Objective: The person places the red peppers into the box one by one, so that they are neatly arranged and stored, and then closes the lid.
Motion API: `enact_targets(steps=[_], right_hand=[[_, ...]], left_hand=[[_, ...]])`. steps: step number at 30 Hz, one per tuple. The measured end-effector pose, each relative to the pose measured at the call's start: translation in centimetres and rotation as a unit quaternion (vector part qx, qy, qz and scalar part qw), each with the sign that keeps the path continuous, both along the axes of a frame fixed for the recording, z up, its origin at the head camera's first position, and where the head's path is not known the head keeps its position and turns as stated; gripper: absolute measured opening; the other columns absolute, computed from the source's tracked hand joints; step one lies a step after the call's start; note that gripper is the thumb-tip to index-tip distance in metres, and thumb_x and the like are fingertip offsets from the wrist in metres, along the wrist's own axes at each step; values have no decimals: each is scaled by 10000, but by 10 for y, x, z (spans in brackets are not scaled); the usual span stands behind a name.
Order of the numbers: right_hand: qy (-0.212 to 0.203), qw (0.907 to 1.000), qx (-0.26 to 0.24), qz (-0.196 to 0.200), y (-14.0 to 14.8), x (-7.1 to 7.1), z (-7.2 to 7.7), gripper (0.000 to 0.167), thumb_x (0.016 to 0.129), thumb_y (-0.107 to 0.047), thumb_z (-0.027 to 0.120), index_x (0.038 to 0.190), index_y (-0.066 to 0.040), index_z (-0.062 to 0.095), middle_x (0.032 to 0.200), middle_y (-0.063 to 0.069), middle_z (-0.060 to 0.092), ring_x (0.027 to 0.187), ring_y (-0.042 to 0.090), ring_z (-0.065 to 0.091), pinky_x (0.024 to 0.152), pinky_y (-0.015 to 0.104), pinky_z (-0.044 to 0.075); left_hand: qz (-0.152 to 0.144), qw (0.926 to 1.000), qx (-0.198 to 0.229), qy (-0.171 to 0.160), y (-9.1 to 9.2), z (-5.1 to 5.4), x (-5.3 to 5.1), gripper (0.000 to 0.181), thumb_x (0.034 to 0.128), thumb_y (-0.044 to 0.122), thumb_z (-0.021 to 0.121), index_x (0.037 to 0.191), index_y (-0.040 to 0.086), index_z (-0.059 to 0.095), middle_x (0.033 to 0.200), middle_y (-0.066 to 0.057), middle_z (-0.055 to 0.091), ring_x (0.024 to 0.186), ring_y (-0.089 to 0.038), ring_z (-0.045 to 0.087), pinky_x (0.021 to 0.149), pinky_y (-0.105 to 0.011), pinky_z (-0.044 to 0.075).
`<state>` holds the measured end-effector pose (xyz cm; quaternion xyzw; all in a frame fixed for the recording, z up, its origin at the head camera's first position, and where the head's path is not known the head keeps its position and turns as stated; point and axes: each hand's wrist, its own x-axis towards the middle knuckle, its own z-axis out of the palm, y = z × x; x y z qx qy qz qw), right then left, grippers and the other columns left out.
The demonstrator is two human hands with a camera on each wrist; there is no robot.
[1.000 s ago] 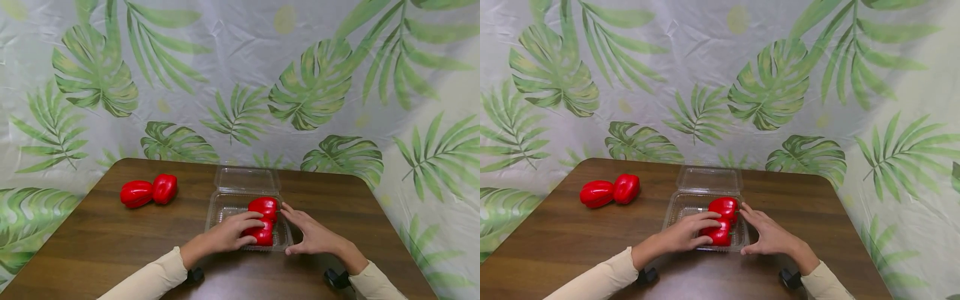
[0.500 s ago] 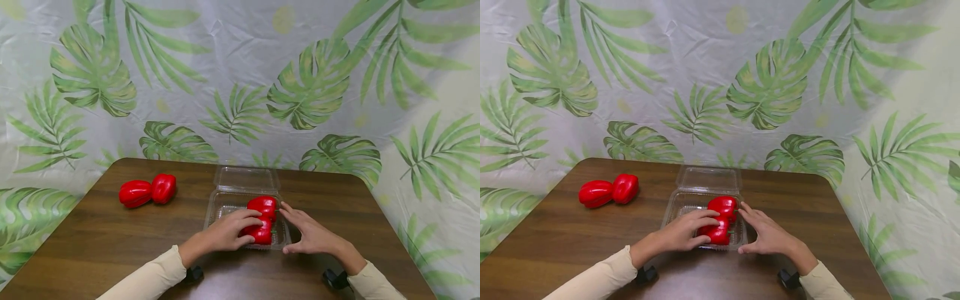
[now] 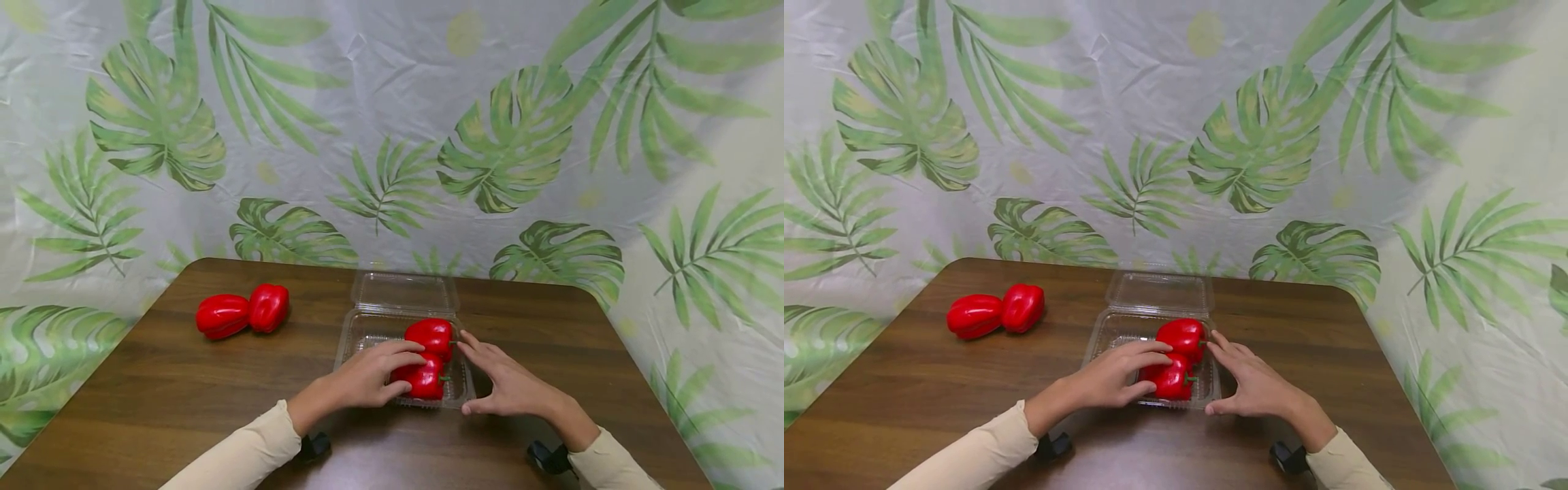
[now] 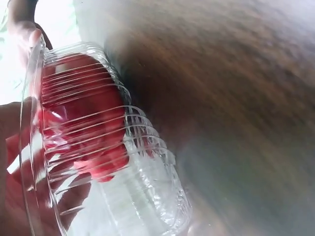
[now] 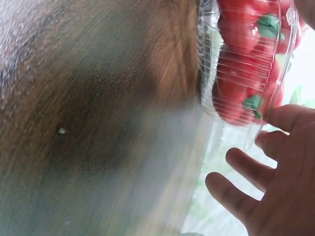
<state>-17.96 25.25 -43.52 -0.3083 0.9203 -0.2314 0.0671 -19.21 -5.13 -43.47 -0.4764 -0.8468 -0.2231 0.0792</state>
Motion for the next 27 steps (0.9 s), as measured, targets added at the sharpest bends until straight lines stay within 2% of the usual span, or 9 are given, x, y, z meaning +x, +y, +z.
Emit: enact_targets(steps=[4,8,14,20,24,27], right_hand=[[1,10000,24,42,-1,-1,0,1016,799,-556,742,1547,-30,301,1655,187,193,1415,447,338,1036,678,405],[21,9999,12,111,-1,-1,2,971,833,-539,718,1545,-24,303,1650,200,196,1415,460,339,1036,682,400],[175,9997,70,137,1,0,3,882,895,-514,660,1535,-11,320,1638,216,222,1416,462,348,1047,676,396],[238,9996,56,132,2,-1,4,871,898,-478,668,1527,15,320,1632,228,231,1414,464,345,1050,676,393],[207,9997,16,94,3,-1,5,856,892,-429,684,1525,17,321,1631,229,232,1418,465,332,1053,689,382],[192,9997,-19,142,4,-1,6,844,897,-413,680,1527,16,318,1629,235,231,1417,474,330,1049,699,376]], left_hand=[[9,10000,53,52,-3,0,0,404,909,223,703,1299,150,632,1418,-46,583,1304,-213,573,1081,-394,490],[49,9996,238,108,-7,5,-3,388,914,205,694,1289,126,636,1412,-56,586,1295,-217,573,1059,-389,503],[334,9978,458,356,-29,15,-11,404,891,184,728,1278,106,645,1390,-80,604,1287,-219,574,1032,-393,522],[878,9922,656,590,-68,25,-23,417,861,153,753,1261,84,655,1374,-108,615,1277,-260,582,1036,-433,512],[1483,9842,766,593,-107,38,-34,420,862,146,745,1261,61,648,1380,-136,601,1280,-329,567,1050,-505,481],[1988,9754,839,457,-140,45,-44,416,877,129,722,1276,51,634,1395,-164,580,1293,-373,536,1061,-559,453]])
